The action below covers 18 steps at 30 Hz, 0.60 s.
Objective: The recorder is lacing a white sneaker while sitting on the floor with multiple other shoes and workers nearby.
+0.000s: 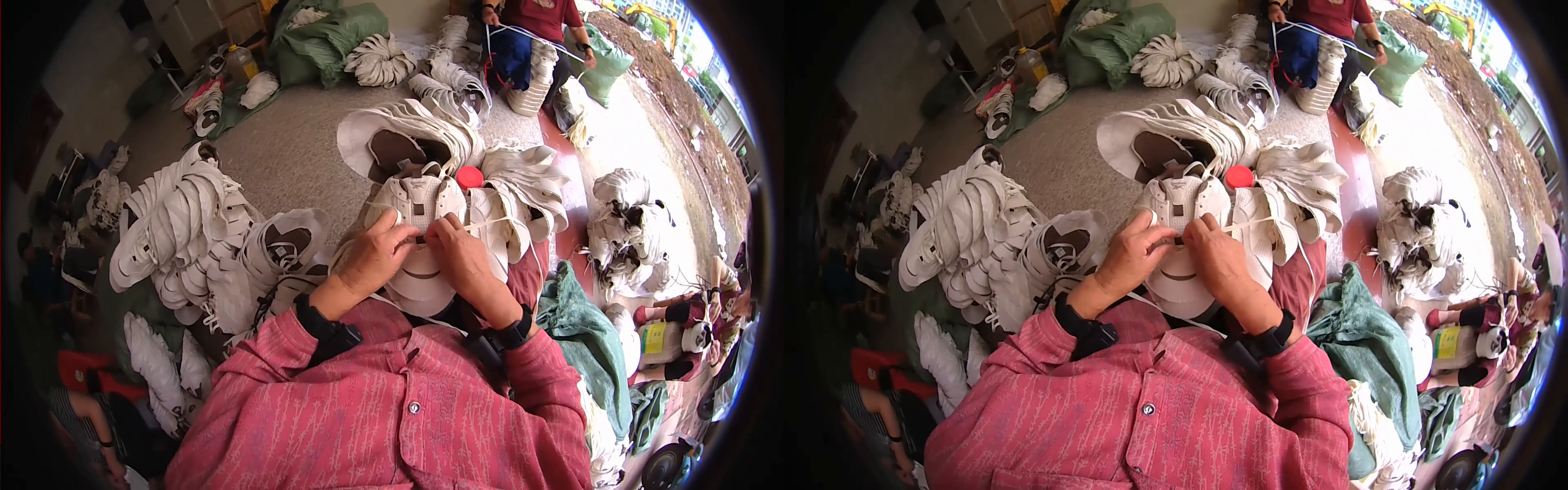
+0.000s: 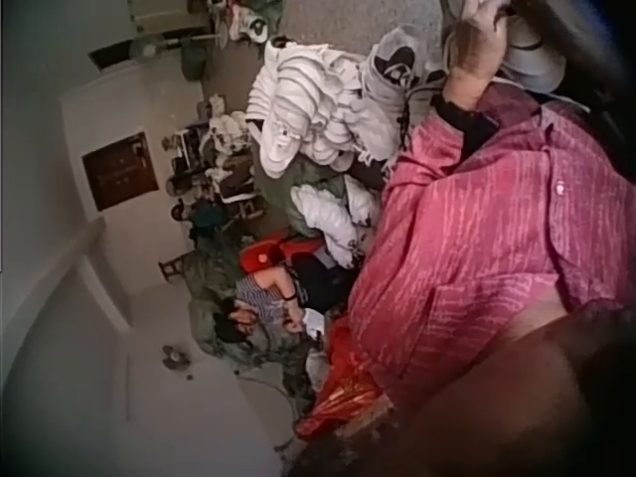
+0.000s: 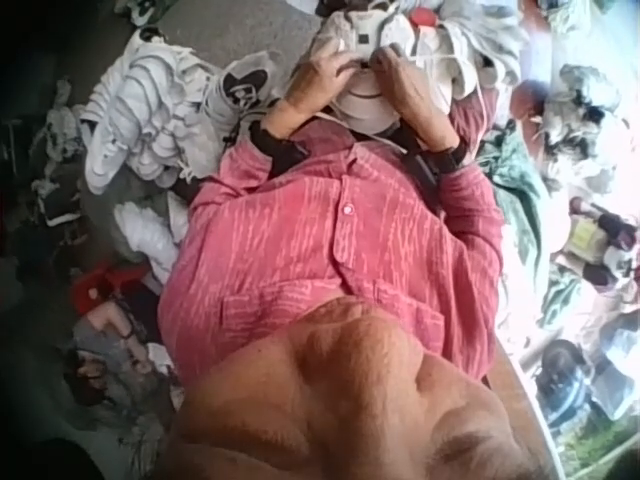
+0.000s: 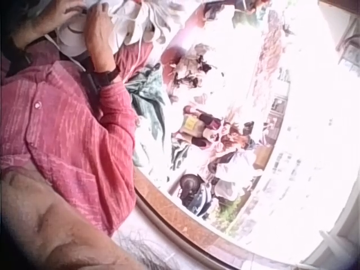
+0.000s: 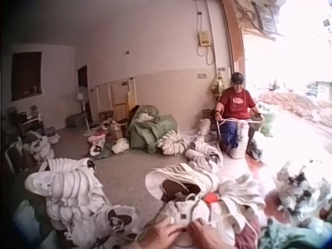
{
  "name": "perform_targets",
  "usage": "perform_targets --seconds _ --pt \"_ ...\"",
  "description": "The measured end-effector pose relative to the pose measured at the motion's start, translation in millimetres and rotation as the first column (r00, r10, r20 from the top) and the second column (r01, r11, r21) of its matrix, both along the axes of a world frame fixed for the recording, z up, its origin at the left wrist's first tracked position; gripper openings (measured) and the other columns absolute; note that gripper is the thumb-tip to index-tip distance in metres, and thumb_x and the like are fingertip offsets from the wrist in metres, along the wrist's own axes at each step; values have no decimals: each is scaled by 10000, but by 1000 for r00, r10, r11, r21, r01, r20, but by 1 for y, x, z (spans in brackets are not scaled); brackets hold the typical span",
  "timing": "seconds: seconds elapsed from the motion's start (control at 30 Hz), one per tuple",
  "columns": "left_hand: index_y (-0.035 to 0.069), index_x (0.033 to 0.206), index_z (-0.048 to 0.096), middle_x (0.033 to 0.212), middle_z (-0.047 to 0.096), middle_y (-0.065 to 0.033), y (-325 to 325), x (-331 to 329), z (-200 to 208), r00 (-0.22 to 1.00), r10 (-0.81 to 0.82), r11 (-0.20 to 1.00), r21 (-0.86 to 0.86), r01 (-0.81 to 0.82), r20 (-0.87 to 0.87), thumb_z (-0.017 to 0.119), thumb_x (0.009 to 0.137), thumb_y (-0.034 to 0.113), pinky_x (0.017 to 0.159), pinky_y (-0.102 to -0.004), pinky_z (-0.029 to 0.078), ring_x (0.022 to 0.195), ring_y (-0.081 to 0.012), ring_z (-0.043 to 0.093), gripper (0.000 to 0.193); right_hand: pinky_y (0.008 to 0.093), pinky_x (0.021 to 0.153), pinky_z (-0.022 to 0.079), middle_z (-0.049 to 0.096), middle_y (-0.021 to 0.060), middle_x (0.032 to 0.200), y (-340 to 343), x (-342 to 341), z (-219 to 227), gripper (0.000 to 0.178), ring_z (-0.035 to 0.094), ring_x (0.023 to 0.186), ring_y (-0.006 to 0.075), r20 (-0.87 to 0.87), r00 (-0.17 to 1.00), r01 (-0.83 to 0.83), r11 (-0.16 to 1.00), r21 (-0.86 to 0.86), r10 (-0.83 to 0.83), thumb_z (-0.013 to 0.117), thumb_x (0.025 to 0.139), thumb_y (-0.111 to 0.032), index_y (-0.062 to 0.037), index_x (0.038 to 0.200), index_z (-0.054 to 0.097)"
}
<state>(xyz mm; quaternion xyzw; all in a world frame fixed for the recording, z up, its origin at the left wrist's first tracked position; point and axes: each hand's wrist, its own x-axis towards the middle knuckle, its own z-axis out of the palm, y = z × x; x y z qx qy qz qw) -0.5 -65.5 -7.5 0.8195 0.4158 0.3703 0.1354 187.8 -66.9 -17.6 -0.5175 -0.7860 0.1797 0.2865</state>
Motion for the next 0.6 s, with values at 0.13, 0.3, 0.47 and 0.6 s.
perform_targets --seconds 0.13,0.3,0.47,0.6 --pt "80 1006 672 894 535 -133 -2 -1 -1 1000 -11 999 -30 12 13 716 781 51 690 -408 492 824 -345 601 231 462 685 511 569 148 992 -4 0 14 140 622 834 385 16 1000 -14 1000 -6 14 597 891 -169 -82 999 576" --pt "55 961 665 867 542 -128 3 -2 -2 998 -48 999 -14 49 43 712 785 50 677 -408 492 799 -347 601 182 379 738 489 571 135 953 10 16 11 123 626 851 314 -281 938 -242 963 -116 202 629 858 -110 -33 954 629" --pt "28 882 645 827 544 -126 -1 1 5 999 -26 999 -25 27 42 711 790 54 655 -405 490 768 -349 603 116 360 767 479 576 140 934 8 17 19 118 619 868 295 -371 909 -277 940 -198 190 615 838 -68 -11 940 629" --pt "30 833 630 964 562 -136 -8 -23 5 986 158 968 187 -166 56 706 807 64 738 -356 494 903 -329 598 87 393 756 486 592 187 945 2 22 19 167 625 889 352 -244 955 -208 968 -143 169 595 830 -55 -7 990 592"
